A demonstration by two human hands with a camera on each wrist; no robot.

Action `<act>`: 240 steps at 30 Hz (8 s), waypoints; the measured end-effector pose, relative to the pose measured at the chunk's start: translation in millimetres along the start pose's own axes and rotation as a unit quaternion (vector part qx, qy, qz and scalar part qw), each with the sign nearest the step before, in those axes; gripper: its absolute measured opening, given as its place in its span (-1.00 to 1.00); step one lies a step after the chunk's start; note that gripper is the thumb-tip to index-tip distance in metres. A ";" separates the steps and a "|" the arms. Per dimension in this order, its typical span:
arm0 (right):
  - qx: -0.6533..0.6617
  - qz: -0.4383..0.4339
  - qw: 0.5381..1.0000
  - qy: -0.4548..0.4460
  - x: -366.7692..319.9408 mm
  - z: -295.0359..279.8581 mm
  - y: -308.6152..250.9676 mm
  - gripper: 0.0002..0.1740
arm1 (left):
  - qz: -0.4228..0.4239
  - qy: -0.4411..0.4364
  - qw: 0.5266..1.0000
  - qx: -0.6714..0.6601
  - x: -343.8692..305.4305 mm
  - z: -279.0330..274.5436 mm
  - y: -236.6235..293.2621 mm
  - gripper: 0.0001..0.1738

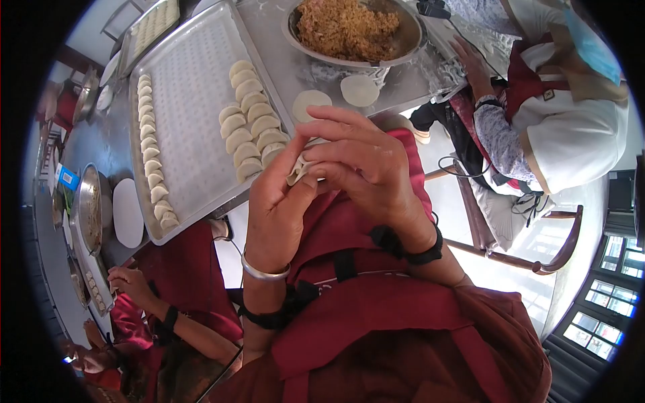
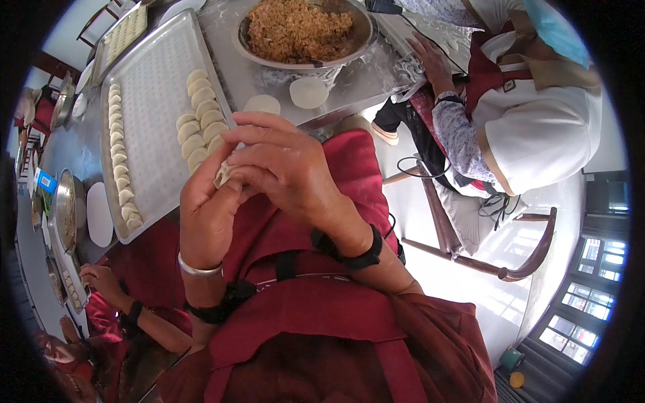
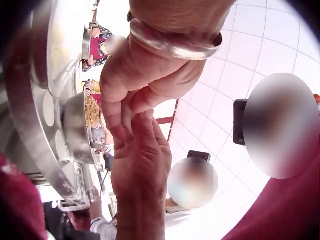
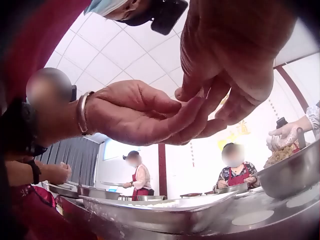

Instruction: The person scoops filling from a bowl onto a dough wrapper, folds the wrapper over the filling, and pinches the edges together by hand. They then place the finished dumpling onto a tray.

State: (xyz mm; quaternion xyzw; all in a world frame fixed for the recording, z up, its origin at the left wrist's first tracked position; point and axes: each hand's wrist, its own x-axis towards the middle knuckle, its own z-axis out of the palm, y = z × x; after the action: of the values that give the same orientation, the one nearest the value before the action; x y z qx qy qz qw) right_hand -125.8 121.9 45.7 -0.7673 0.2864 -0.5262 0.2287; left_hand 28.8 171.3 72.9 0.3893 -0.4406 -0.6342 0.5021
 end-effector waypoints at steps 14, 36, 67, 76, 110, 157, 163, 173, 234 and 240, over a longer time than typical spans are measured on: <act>0.135 0.092 0.985 0.054 -1.6 3.4 -6.3 -0.82 | 0.033 0.027 0.999 -0.014 -1.8 5.3 -2.4 -0.39; 0.105 0.044 0.993 -0.009 -1.3 -4.9 -5.5 -0.80 | 0.025 0.028 0.999 0.004 -2.9 8.5 -4.3 -0.40; 0.207 0.042 0.978 -0.001 -3.3 -4.8 -4.0 -0.81 | 0.035 0.029 0.999 -0.023 -3.7 16.4 -7.3 -0.52; 0.170 0.033 0.985 0.018 -7.4 -1.0 1.1 -0.73 | 0.068 0.053 0.996 -0.030 1.3 17.1 -14.1 -0.56; 0.148 0.108 0.974 0.137 -15.5 5.3 -15.4 -0.68 | 0.016 -0.042 0.913 -0.405 0.1 10.0 -21.2 -0.46; 0.130 0.007 0.991 -0.010 -6.2 -10.9 -4.7 -0.82 | -0.024 -0.114 0.957 -0.264 -2.7 -7.7 -14.6 -0.41; 0.107 0.047 0.989 0.091 -8.5 -0.1 -15.3 -0.80 | 0.050 0.007 0.985 -0.162 -11.1 14.0 -16.2 -0.45; 0.027 -0.016 0.997 0.065 -10.1 -5.4 -15.4 -0.82 | 0.069 0.006 0.995 -0.070 -14.4 9.9 -26.2 -0.51; 0.139 -0.006 0.990 0.018 -13.6 -12.2 -11.9 -0.73 | 0.123 0.038 0.984 0.125 -15.9 15.9 -15.7 -0.54; 0.145 0.098 0.981 0.085 -11.6 1.1 -22.8 -0.76 | 0.087 0.070 0.987 0.116 -13.8 16.1 -13.7 -0.51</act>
State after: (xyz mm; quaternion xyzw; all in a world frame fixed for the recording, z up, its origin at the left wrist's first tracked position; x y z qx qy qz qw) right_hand -123.6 146.5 52.4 -0.6471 0.2992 -0.6002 0.3627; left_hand 12.3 189.0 65.5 0.4484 -0.5073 -0.5035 0.5366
